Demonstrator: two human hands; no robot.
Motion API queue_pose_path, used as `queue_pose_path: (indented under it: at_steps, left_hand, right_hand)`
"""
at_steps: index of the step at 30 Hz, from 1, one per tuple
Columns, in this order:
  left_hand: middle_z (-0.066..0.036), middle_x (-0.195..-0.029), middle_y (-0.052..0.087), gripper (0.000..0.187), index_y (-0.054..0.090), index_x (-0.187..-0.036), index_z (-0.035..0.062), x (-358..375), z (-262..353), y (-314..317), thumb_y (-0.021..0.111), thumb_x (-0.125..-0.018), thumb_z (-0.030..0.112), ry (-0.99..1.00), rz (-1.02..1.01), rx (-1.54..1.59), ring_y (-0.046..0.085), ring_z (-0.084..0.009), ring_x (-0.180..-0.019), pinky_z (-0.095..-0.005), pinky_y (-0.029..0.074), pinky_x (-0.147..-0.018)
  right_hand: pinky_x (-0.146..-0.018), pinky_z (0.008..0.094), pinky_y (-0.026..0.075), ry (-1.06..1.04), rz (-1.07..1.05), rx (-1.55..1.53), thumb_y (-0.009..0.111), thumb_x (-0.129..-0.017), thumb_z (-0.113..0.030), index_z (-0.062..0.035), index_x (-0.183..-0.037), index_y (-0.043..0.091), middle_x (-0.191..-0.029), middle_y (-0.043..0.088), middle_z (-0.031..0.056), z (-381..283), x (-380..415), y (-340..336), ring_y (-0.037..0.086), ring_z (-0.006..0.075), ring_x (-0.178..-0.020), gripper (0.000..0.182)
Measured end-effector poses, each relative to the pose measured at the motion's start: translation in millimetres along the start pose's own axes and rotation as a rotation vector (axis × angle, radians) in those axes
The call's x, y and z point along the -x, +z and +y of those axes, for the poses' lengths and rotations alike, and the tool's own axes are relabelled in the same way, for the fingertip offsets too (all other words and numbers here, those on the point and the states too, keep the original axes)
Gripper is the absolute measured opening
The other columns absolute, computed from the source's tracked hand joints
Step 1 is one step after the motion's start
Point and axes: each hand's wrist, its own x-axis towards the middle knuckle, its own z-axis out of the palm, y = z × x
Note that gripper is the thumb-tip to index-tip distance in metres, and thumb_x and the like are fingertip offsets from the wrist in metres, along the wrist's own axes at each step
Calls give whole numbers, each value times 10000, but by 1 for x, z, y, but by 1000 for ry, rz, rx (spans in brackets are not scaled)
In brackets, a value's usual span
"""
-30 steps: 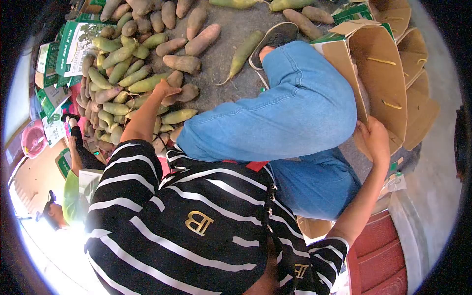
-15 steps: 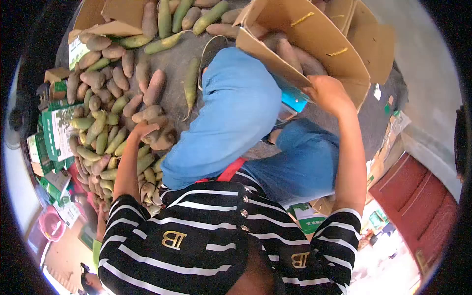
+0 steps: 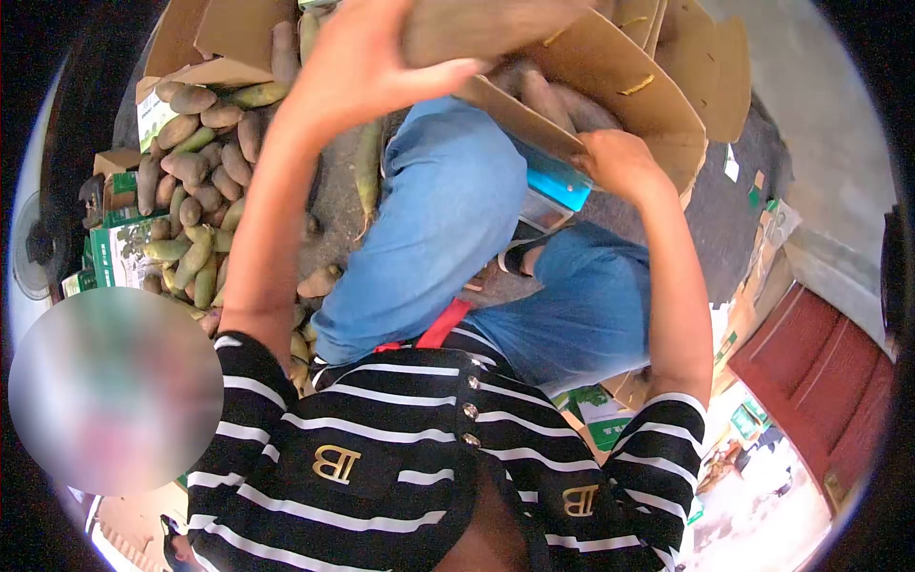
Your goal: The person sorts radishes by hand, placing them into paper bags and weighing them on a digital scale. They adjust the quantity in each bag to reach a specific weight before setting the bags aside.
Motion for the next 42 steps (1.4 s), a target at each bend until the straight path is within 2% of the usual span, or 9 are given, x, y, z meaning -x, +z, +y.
queue_pose_path:
  at_steps: [3, 6, 12, 20, 26, 29, 32, 35, 42]
  left_hand:
    - [-233, -1263, 463, 730, 323, -1355, 38, -25, 15, 23, 687, -747, 212, 149, -57, -95, 556, -346, -996, -458, 450, -818]
    - [-181, -1232, 503, 624, 441, -1273, 37, -12, -1, 42, 688, -753, 277, 180, 8, -97, 489, -325, -1145, -382, 385, -971]
    - [-181, -1194, 500, 533, 456, -1233, 52, 91, -68, 42, 657, -784, 255, -171, -208, -133, 494, -352, -1111, -407, 416, -931]
    - [-214, -1107, 553, 516, 484, -1175, 33, 226, -148, 26, 661, -767, 293, -640, -775, -453, 573, -380, -969, -461, 476, -780]
    - [-213, -1138, 547, 482, 506, -1152, 51, 299, -201, 43, 637, -784, 335, -850, -557, -320, 557, -390, -1007, -455, 475, -816]
    - [-194, -1156, 529, 467, 517, -1143, 52, 354, -233, 67, 639, -781, 322, -892, -566, -407, 526, -383, -1064, -455, 470, -838]
    - [-179, -1150, 514, 479, 502, -1155, 48, 350, -203, 74, 640, -777, 308, -1057, -778, -495, 504, -372, -1096, -458, 467, -851]
    - [-168, -1127, 513, 494, 476, -1173, 42, 349, -187, 79, 642, -777, 288, -912, -784, -534, 507, -353, -1096, -447, 458, -872]
    - [-215, -1196, 479, 660, 433, -1206, -5, 386, -256, 115, 709, -709, 329, -1222, -243, -209, 463, -377, -1144, -418, 426, -930]
  right_hand:
    - [-752, 468, 456, -16, 0, -7, 582, -815, -219, -35, -895, 623, -850, 621, 201, 2, -1, 3, 586, 379, -864, 204]
    - [-755, 470, 454, -19, 7, -10, 577, -818, -217, -37, -899, 618, -857, 619, 205, 4, 0, 3, 581, 384, -871, 202]
    - [-751, 476, 447, 15, -46, -2, 563, -830, -205, -31, -926, 603, -865, 611, 219, 2, 2, -4, 572, 392, -875, 203]
    - [-779, 464, 442, 12, -59, -72, 547, -850, -186, -26, -1020, 595, -929, 605, 237, -12, 3, -9, 558, 405, -911, 238]
    - [-752, 470, 439, 22, -63, -34, 552, -839, -166, -20, -997, 591, -906, 602, 243, -8, 1, -8, 559, 418, -887, 219]
    - [-739, 471, 439, 6, -20, -67, 550, -840, -163, -7, -977, 580, -894, 599, 251, -10, 2, -7, 557, 425, -876, 210]
    - [-737, 470, 438, -17, -27, -63, 549, -844, -160, 10, -969, 566, -886, 592, 264, -12, 1, -9, 552, 432, -879, 211]
    - [-733, 475, 433, 26, -49, -25, 560, -842, -171, 23, -949, 557, -870, 585, 275, -17, 2, -14, 549, 438, -876, 221]
    - [-726, 484, 430, 18, -37, -59, 591, -829, -205, 22, -923, 557, -867, 582, 274, -10, 1, -9, 548, 441, -865, 248]
